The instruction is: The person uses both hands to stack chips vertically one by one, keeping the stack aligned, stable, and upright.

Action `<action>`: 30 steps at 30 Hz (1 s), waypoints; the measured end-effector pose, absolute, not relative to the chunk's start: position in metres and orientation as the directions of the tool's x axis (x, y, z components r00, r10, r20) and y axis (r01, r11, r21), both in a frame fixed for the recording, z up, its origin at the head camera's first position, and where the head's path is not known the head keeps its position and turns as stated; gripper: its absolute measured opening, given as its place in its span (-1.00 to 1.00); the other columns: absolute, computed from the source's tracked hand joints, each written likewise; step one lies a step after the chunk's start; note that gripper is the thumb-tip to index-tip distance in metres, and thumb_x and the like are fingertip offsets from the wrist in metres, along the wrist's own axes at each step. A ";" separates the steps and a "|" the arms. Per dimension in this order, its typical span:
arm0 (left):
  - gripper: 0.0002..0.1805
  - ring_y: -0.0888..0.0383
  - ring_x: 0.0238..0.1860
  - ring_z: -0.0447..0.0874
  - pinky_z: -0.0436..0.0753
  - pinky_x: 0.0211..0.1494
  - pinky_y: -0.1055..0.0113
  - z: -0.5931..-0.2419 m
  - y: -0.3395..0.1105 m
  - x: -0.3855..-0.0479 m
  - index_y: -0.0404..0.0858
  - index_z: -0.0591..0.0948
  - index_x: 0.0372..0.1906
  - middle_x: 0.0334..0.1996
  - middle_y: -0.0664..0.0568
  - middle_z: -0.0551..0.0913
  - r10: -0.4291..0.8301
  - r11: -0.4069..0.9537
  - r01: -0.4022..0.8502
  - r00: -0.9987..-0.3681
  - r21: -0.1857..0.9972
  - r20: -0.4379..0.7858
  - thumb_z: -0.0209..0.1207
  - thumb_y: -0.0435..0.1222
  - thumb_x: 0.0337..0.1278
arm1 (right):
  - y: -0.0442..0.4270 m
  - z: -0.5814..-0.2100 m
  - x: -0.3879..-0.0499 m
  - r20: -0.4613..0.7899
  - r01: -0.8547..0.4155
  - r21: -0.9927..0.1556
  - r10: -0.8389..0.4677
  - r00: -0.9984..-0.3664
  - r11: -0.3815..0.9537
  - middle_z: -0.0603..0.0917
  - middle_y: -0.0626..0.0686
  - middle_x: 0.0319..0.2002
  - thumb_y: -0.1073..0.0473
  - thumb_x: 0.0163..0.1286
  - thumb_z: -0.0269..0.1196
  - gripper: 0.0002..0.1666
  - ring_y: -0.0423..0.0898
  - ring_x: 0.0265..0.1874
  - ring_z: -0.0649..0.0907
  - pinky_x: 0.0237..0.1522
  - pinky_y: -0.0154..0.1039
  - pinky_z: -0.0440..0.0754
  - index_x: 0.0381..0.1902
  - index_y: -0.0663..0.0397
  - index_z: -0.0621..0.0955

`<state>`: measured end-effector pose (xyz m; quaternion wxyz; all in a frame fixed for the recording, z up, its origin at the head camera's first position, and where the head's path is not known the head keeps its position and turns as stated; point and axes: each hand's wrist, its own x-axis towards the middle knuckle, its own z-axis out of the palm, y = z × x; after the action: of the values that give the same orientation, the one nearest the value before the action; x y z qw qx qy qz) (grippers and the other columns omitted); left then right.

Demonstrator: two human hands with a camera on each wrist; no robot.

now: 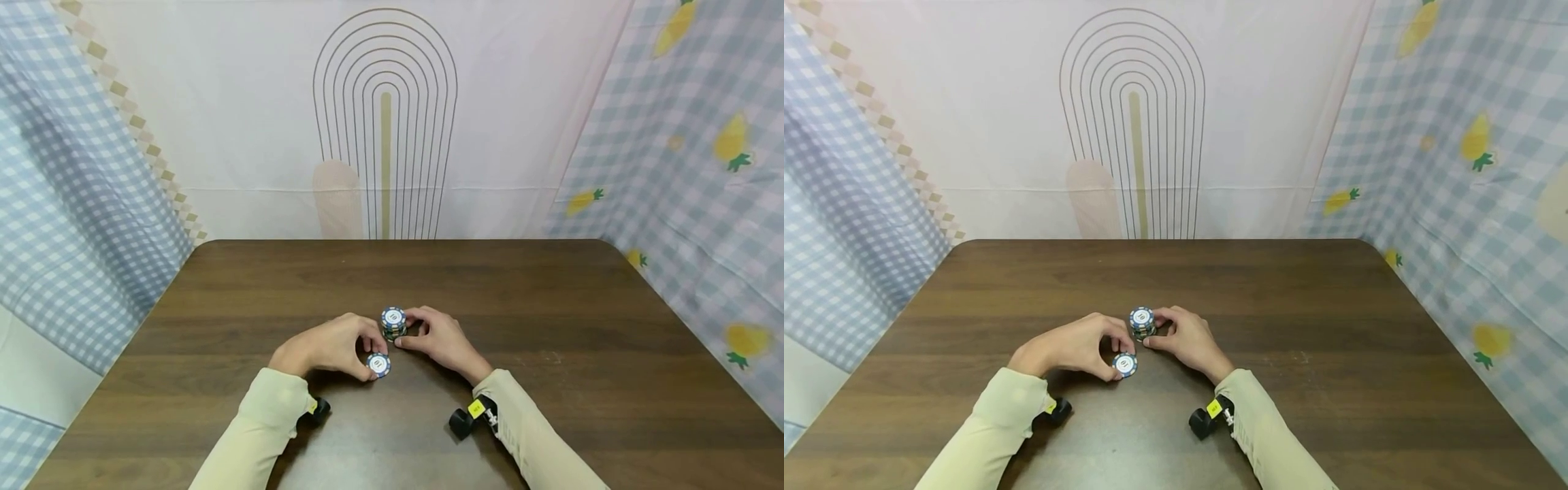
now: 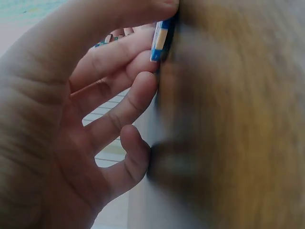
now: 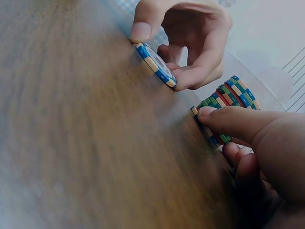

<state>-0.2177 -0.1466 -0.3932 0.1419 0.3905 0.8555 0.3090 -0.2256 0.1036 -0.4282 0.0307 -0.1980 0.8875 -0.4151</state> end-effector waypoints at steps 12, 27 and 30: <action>-0.72 0.28 -0.25 0.67 0.67 -0.12 0.33 -0.397 -0.158 -0.221 -0.07 0.76 -0.14 -0.32 0.26 0.73 0.686 0.516 0.485 -0.728 0.706 -0.002 0.39 -0.29 -0.07 | 0.103 -0.430 -0.225 0.114 -0.337 -0.734 -0.382 -0.917 0.590 0.70 -0.13 -0.12 0.01 0.23 0.58 -0.47 -0.25 -0.41 0.59 -0.35 -0.28 0.53 0.15 -0.04 0.75; -0.56 0.13 -0.24 0.61 0.63 -0.28 0.39 -0.409 -0.172 -0.227 -0.32 0.70 0.13 -0.26 0.00 0.70 0.547 0.332 0.262 -0.836 0.906 0.041 0.34 -0.49 0.07 | 0.104 -0.430 -0.226 0.105 -0.328 -0.742 -0.381 -0.919 0.585 0.70 -0.12 -0.11 0.00 0.23 0.58 -0.46 -0.23 -0.40 0.58 -0.36 -0.27 0.53 0.15 -0.04 0.75; -0.54 0.13 -0.24 0.63 0.63 -0.29 0.39 -0.410 -0.173 -0.229 -0.35 0.69 0.16 -0.25 -0.02 0.71 0.532 0.287 0.240 -0.845 0.927 0.054 0.34 -0.50 0.10 | 0.104 -0.429 -0.227 0.109 -0.330 -0.738 -0.379 -0.919 0.589 0.70 -0.12 -0.11 0.01 0.23 0.58 -0.48 -0.23 -0.40 0.58 -0.36 -0.27 0.53 0.14 -0.05 0.75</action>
<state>-0.2288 -0.1727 -0.4105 0.1338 0.2438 0.7911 0.5449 -0.2267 0.1040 -0.4286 0.0301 -0.1992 0.8908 -0.4073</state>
